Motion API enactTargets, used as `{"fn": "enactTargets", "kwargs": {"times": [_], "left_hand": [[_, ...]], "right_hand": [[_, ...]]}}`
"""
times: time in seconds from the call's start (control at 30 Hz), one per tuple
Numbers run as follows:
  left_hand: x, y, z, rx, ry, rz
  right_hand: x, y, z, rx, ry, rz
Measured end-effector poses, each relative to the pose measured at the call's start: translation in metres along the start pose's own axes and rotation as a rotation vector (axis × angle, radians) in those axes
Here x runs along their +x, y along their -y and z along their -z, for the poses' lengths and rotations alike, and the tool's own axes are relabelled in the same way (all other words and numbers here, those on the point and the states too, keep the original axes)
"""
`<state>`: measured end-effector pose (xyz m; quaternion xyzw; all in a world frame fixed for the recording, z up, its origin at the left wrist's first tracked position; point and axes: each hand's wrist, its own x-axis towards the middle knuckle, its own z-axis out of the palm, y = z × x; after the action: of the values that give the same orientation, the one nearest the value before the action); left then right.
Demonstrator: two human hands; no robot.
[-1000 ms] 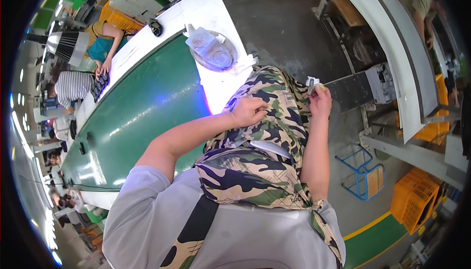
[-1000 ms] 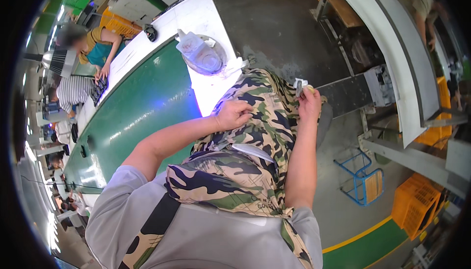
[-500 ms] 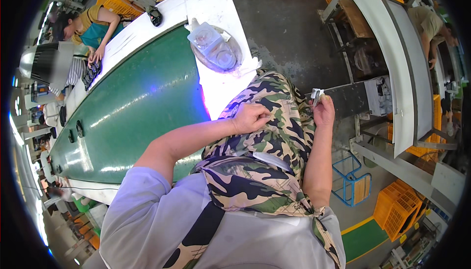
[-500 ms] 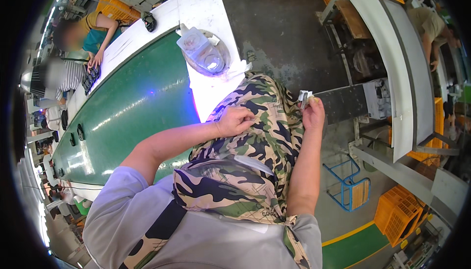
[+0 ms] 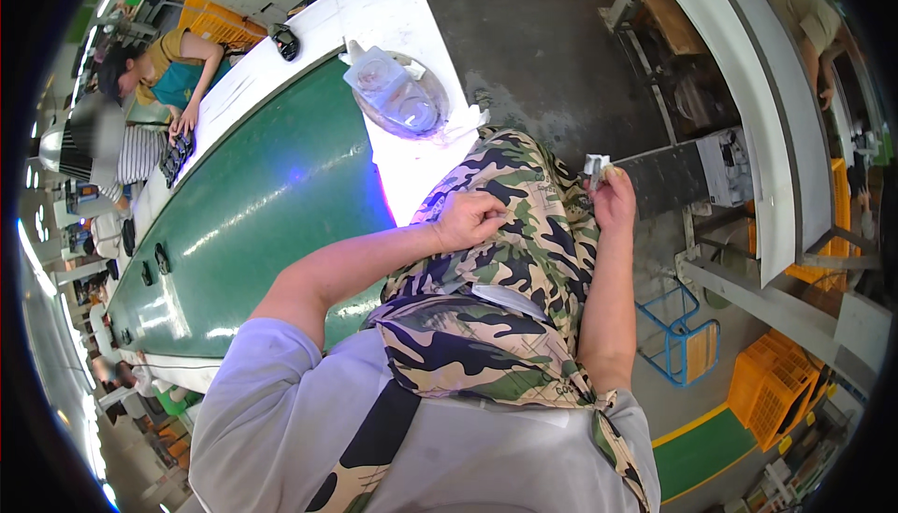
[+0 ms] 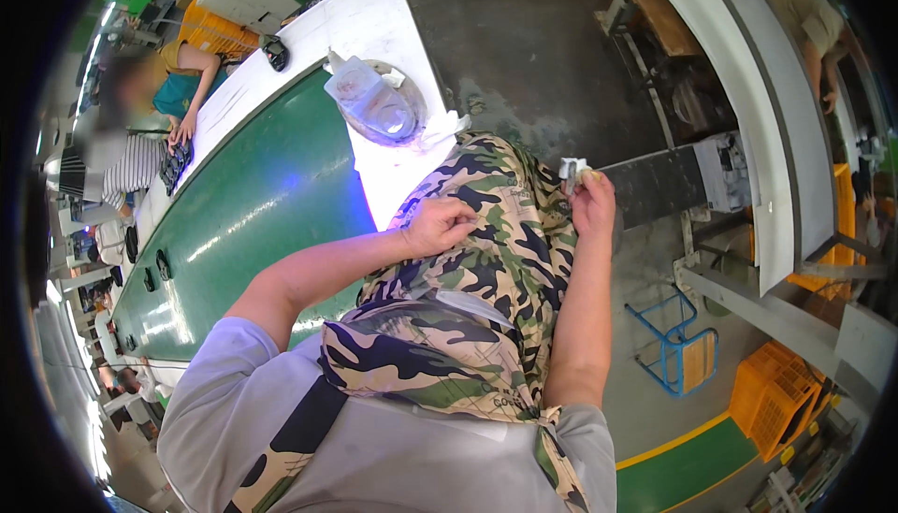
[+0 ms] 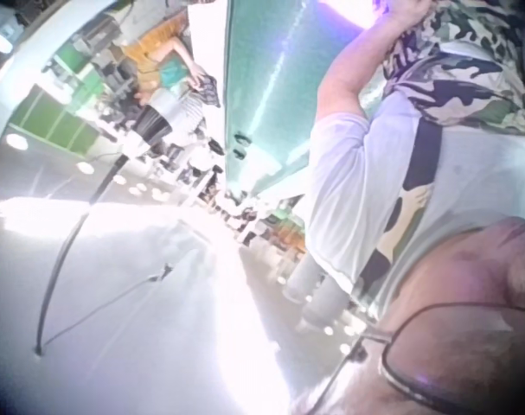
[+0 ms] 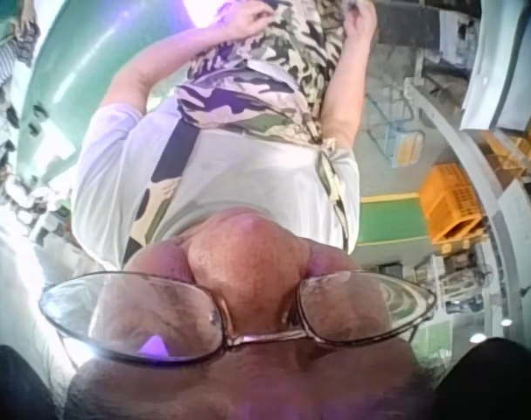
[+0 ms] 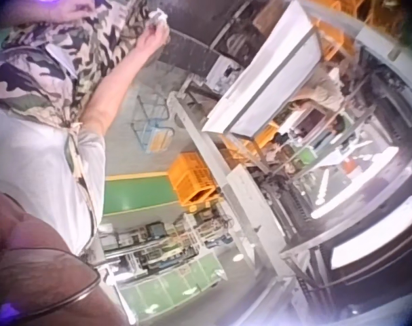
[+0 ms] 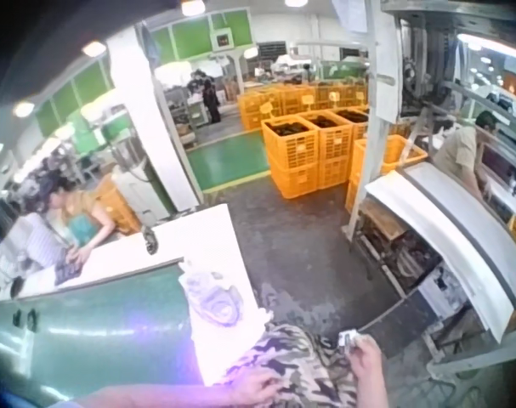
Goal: Apply adhesive and clean the edges of shoe soles on an assembly line.
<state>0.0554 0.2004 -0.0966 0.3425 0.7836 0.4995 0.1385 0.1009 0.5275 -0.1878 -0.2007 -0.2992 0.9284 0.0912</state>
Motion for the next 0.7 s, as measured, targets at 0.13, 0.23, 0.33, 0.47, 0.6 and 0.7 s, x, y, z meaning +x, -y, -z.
{"fn": "enactTargets", "kwargs": {"times": [0.13,0.23,0.33,0.47,0.6,0.7], "left_hand": [[-0.001,0.004,-0.003,-0.053,-0.014,0.180],[0.014,0.002,-0.005,-0.304,-0.130,0.396],[0.047,-0.017,0.005,-0.323,-0.121,0.321],[0.085,-0.081,0.036,-0.113,-0.027,0.014],[0.095,-0.117,0.053,0.020,0.013,-0.130],[0.094,-0.130,0.060,0.150,-0.008,-0.291]], "right_hand": [[-0.002,-0.010,-0.013,-0.169,-0.164,0.085],[-0.014,-0.011,-0.044,-0.337,-0.130,0.233],[-0.042,0.005,-0.092,-0.413,-0.068,0.366],[-0.073,0.025,-0.137,-0.600,0.023,0.508],[-0.094,0.037,-0.174,-0.931,0.096,0.733],[-0.109,0.044,-0.194,-1.056,0.132,0.814]]}}
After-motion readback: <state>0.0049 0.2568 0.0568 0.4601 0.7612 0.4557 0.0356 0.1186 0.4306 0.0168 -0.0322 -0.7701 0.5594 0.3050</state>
